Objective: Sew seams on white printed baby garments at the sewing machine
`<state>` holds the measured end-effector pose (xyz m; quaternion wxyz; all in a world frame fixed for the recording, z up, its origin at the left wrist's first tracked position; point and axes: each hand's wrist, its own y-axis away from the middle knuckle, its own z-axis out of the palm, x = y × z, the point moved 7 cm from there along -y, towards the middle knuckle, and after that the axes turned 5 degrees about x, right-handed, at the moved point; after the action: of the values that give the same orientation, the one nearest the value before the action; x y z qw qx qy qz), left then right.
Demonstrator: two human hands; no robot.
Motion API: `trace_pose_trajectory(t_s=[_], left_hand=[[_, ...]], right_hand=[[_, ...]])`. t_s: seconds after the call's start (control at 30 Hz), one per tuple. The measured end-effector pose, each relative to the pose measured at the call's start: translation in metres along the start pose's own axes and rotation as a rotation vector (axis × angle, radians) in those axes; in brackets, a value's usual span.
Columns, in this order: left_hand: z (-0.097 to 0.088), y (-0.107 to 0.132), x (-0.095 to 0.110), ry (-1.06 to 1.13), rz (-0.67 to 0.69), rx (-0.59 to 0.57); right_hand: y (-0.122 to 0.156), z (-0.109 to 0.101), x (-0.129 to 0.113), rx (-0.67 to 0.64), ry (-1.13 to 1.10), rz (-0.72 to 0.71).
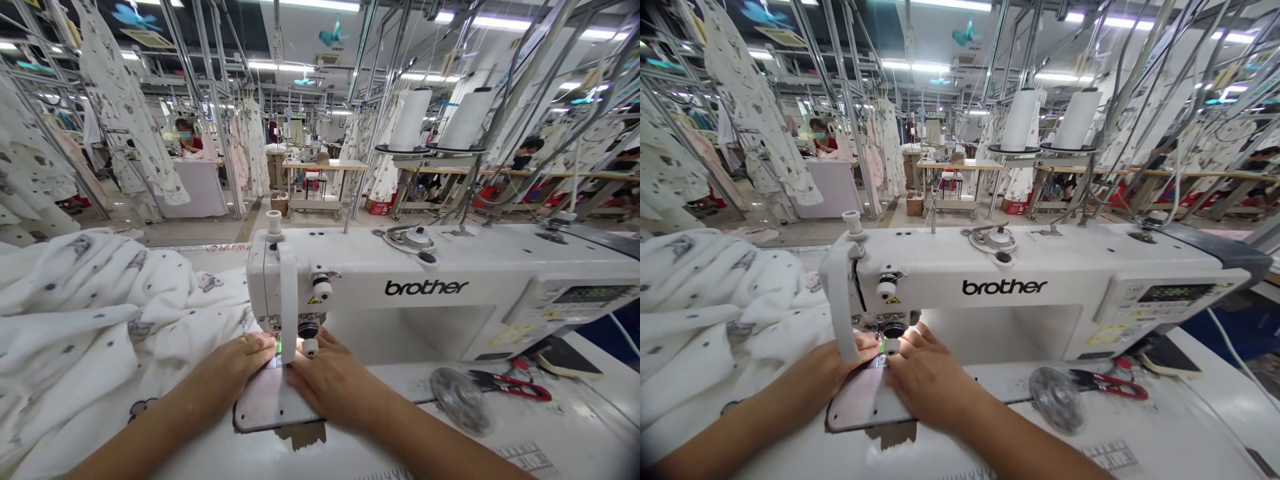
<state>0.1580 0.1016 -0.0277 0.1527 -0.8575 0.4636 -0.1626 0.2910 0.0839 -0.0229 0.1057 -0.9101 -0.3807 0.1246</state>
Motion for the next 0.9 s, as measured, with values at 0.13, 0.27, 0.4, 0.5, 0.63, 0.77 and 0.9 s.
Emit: trace_pose_trajectory(t_s=[0.13,0.27,0.4,0.5,0.63,0.77,0.9], left_hand=[[0.001,0.002,-0.002,-0.018,0.002,0.021],[0.004,0.002,-0.004,-0.008,-0.041,-0.036],[0.009,0.006,-0.009,0.009,-0.081,-0.059],[0.013,0.012,-0.011,-0.003,-0.07,-0.043],[0.018,0.018,-0.011,-0.076,-0.034,-0.041],[0.017,0.018,-0.006,-0.14,0.004,-0.062],[0.011,0.014,-0.001,-0.142,0.006,-0.065]], right_hand=[[0.001,0.001,-0.001,0.009,0.009,-0.004],[0.002,0.002,-0.002,0.023,-0.002,-0.005],[0.003,0.006,-0.004,0.042,0.029,-0.029],[0.004,0.009,-0.008,0.047,0.083,-0.085],[0.004,0.014,-0.011,-0.01,0.156,-0.122],[0.001,0.016,-0.013,-0.105,0.241,-0.12],[0.0,0.014,-0.016,-0.108,0.292,-0.125]])
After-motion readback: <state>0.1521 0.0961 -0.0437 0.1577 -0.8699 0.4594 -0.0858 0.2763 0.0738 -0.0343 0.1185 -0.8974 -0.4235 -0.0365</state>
